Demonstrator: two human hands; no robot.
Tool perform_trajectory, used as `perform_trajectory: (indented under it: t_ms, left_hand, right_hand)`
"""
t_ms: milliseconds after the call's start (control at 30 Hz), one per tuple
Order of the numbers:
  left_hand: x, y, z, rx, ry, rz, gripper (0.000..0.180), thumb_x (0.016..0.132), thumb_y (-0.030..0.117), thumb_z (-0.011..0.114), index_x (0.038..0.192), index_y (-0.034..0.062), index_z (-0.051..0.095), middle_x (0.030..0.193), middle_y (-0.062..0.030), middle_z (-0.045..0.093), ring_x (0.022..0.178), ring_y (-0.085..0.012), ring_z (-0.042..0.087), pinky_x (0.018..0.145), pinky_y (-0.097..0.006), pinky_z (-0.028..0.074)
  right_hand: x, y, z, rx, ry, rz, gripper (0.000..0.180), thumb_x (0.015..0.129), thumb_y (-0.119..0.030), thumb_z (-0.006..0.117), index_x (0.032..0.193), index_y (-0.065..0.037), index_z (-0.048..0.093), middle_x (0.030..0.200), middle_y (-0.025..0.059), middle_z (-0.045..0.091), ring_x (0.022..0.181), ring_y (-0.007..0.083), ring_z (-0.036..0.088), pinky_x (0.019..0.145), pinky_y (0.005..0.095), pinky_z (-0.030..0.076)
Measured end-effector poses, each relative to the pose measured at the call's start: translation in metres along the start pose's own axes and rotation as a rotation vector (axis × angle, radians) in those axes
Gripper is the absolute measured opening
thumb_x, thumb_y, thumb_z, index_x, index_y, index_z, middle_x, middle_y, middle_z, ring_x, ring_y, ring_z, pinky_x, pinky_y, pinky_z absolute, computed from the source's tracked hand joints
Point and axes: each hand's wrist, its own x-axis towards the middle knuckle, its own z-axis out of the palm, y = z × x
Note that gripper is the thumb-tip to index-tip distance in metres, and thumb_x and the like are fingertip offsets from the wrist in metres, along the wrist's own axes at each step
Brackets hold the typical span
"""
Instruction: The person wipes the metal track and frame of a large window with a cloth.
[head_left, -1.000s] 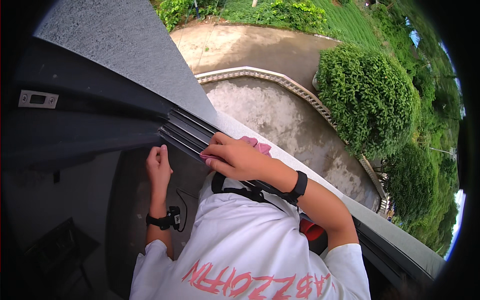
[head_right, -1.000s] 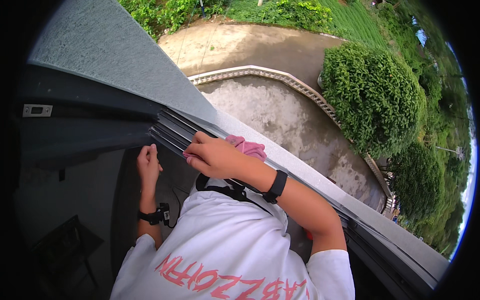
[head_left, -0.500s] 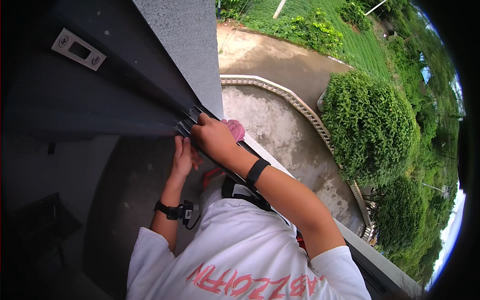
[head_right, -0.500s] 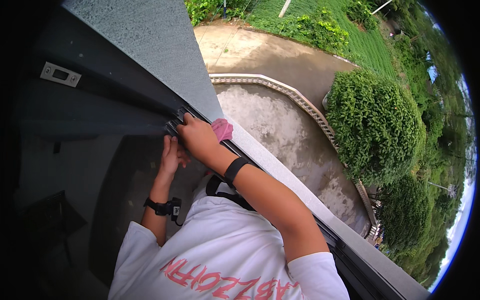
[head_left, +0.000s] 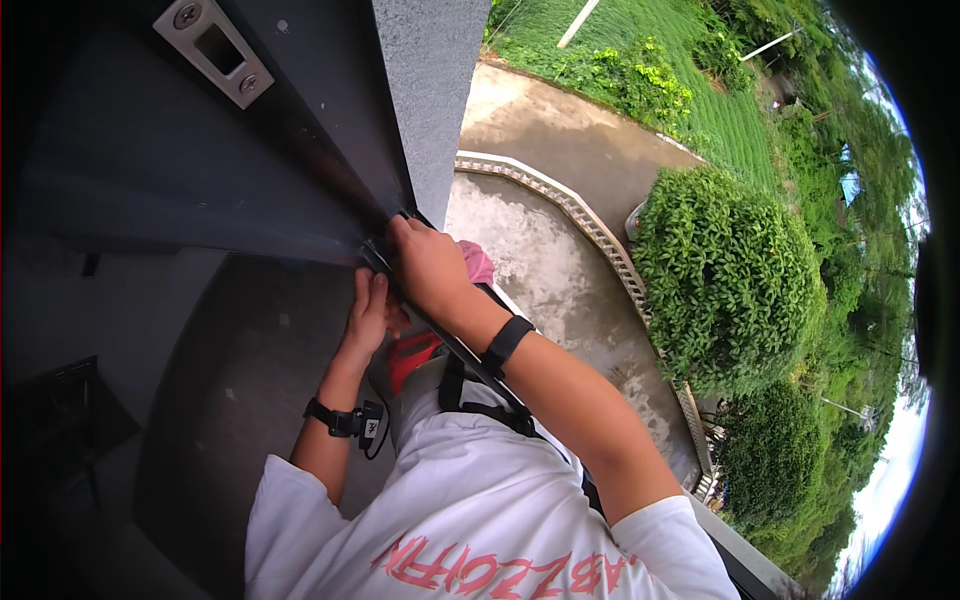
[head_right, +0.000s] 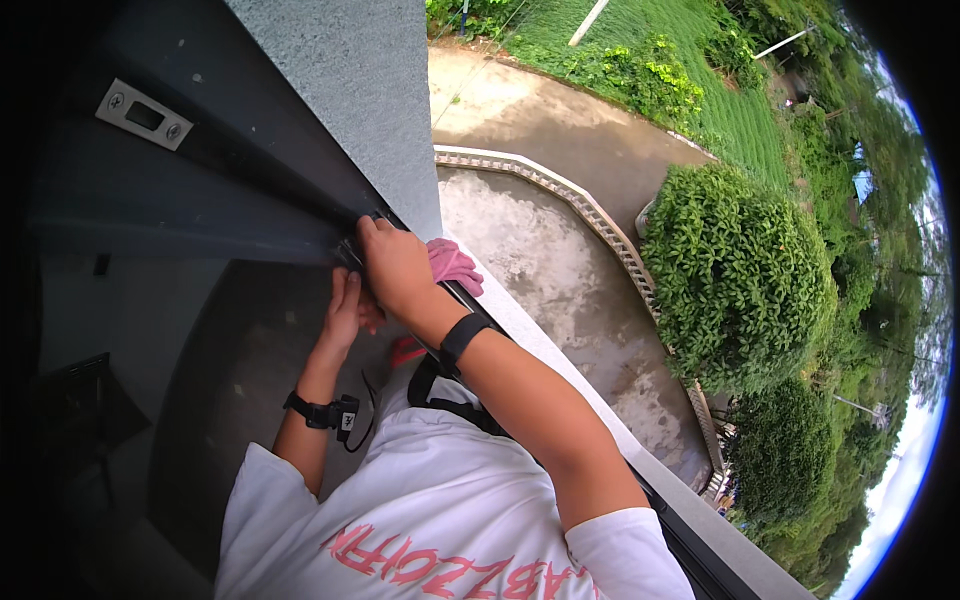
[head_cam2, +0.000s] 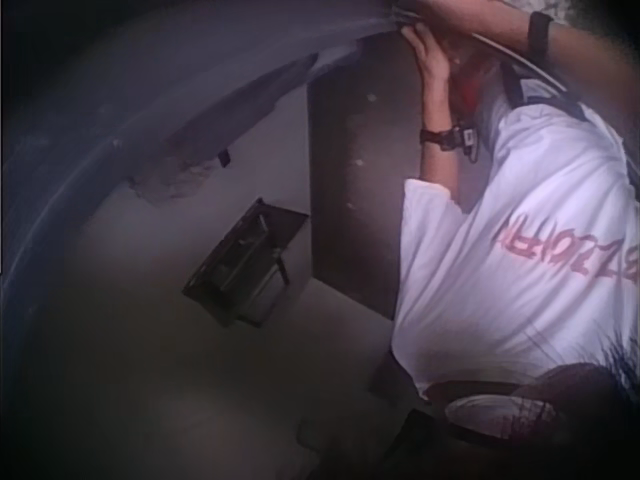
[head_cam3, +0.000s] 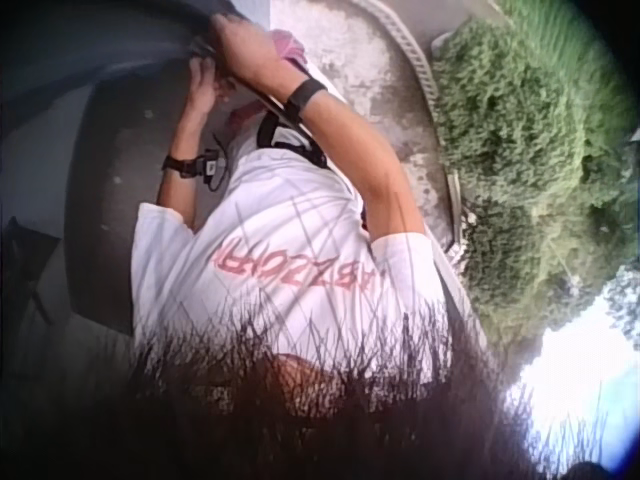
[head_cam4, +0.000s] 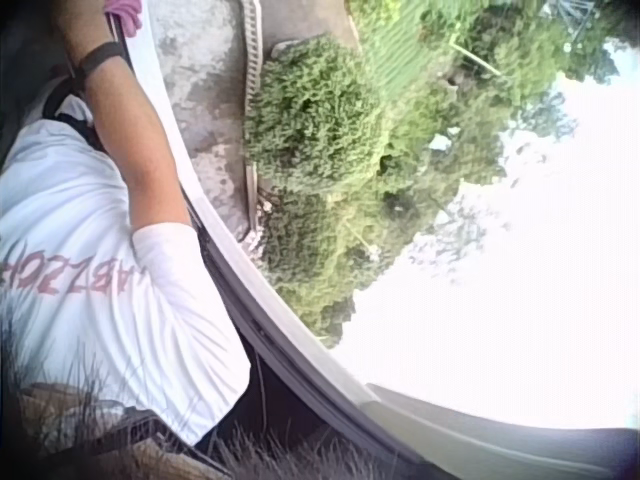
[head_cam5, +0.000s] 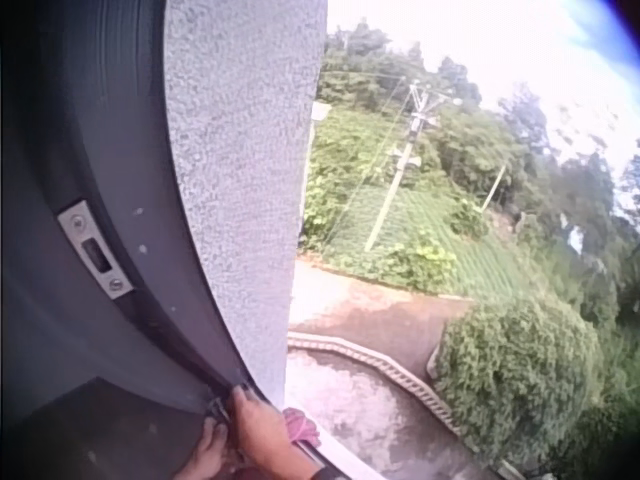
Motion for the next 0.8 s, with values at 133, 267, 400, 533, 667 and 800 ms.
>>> perform_trajectory:
  t_ms: [133,267,400,533,667,800]
  left_hand:
    - [-0.002,0.006,0.002,-0.018,0.015,0.006,0.025,0.110,0.042,0.037,0.114,0.0177,0.036,0.074,-0.0037,0.060,0.057,-0.0149,0.063,0.047,-0.025,0.046]
    - [0.001,0.006,0.006,-0.039,0.027,0.006,0.026,0.109,0.043,0.039,0.115,0.0177,0.036,0.075,-0.0011,0.053,0.055,-0.0149,0.062,0.042,-0.024,0.044]
    - [0.004,0.000,0.002,-0.014,-0.002,0.041,0.026,0.110,0.043,0.036,0.117,0.0177,0.036,0.076,-0.0035,0.059,0.056,-0.0143,0.062,0.045,-0.025,0.046]
    - [0.005,-0.006,-0.002,-0.038,-0.003,0.064,0.026,0.110,0.043,0.036,0.116,0.0179,0.036,0.077,-0.0038,0.059,0.055,-0.0143,0.061,0.044,-0.025,0.046]
    - [0.007,-0.006,0.002,-0.046,-0.023,0.087,0.028,0.109,0.045,0.036,0.114,0.0177,0.036,0.076,-0.0038,0.058,0.054,-0.0142,0.061,0.044,-0.025,0.046]
    - [0.004,-0.001,0.005,-0.012,-0.003,0.066,0.030,0.109,0.047,0.037,0.112,0.0173,0.036,0.074,-0.0037,0.058,0.053,-0.0143,0.061,0.044,-0.025,0.046]
  right_hand:
    - [0.009,-0.002,0.008,-0.110,0.039,-0.028,0.011,0.082,-0.011,0.064,0.092,-0.005,0.063,0.089,0.0155,0.063,0.080,0.0386,0.068,0.069,0.0483,0.055]
    - [0.010,0.001,0.016,-0.118,0.075,0.011,0.011,0.082,-0.012,0.063,0.091,-0.006,0.063,0.091,0.0147,0.062,0.078,0.0383,0.068,0.068,0.0479,0.055]
    - [-0.005,0.007,0.008,-0.178,0.038,-0.159,0.019,0.083,-0.014,0.062,0.100,-0.009,0.068,0.090,0.0112,0.059,0.079,0.0324,0.068,0.065,0.0453,0.055]
    - [-0.024,0.016,0.000,-0.304,-0.047,-0.395,0.027,0.083,-0.017,0.062,0.109,-0.011,0.071,0.091,0.0093,0.058,0.084,0.0280,0.067,0.068,0.0416,0.055]
    - [-0.013,0.014,0.005,-0.242,-0.081,-0.252,0.025,0.081,-0.016,0.063,0.105,-0.012,0.071,0.093,0.0102,0.059,0.084,0.0295,0.068,0.070,0.0416,0.055]
    - [0.002,0.007,0.014,-0.211,-0.029,-0.196,0.017,0.080,-0.014,0.063,0.096,-0.011,0.068,0.091,0.0103,0.060,0.080,0.0308,0.068,0.067,0.0437,0.055]
